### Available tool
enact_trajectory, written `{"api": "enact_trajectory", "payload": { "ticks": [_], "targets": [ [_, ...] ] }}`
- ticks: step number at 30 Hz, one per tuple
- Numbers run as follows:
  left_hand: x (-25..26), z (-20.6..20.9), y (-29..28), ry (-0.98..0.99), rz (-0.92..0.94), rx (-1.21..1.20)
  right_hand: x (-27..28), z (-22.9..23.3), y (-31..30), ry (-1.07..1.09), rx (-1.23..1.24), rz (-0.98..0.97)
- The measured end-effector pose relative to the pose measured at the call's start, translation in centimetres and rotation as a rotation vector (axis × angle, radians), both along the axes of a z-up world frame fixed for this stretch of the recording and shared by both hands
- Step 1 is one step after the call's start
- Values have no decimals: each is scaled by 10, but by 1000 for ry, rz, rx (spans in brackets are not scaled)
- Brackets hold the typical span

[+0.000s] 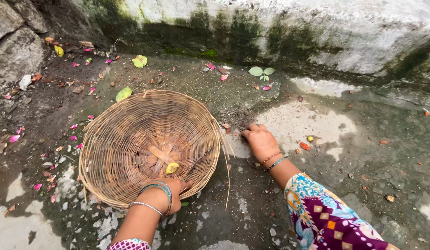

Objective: The person cleans the ground by gathering leaves, petals, and debris by hand and placing them into a woven basket.

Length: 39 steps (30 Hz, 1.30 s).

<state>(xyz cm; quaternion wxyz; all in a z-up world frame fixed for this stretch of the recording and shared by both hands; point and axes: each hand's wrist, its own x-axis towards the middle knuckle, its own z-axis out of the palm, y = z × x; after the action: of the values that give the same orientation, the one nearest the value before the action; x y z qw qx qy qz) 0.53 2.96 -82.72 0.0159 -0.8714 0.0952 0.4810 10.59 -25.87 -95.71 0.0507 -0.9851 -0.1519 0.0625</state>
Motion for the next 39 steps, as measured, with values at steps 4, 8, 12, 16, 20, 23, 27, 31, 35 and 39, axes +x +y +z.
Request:
{"api": "enact_trajectory", "payload": {
  "ticks": [4, 8, 12, 16, 20, 23, 27, 31, 35, 39],
  "targets": [
    [-1, 2, -3, 23, 59, 34, -3, -12, -12, -91, 37, 44],
    [1, 5, -6, 52, 65, 34, 12, -20, -19, -39, 356, -191],
    [1, 2, -4, 54, 67, 44, 40, 33, -15, 310, 1267, -442],
    [5, -2, 3, 5, 81, 21, 13, 165, -105, 32, 516, -507],
    [-6, -4, -2, 4, -49, 59, -75, 233, -254, -328, -41, -612],
    [-6, 2, 2, -39, -50, 57, -127, 151, -266, -158, -542, -550],
    [-9, 6, 0, -60, -80, -22, -208, 60, -234, 228, -486, -715],
    [-16, 11, -9, -196, 8, 17, -216, 44, -225, -132, -180, -568],
    [-17, 15, -10, -284, 100, 81, -184, 38, -209, -282, 11, -573],
    [-23, 12, 6, -337, 144, 182, -141, 17, -178, -197, 87, -625]
  ]
}}
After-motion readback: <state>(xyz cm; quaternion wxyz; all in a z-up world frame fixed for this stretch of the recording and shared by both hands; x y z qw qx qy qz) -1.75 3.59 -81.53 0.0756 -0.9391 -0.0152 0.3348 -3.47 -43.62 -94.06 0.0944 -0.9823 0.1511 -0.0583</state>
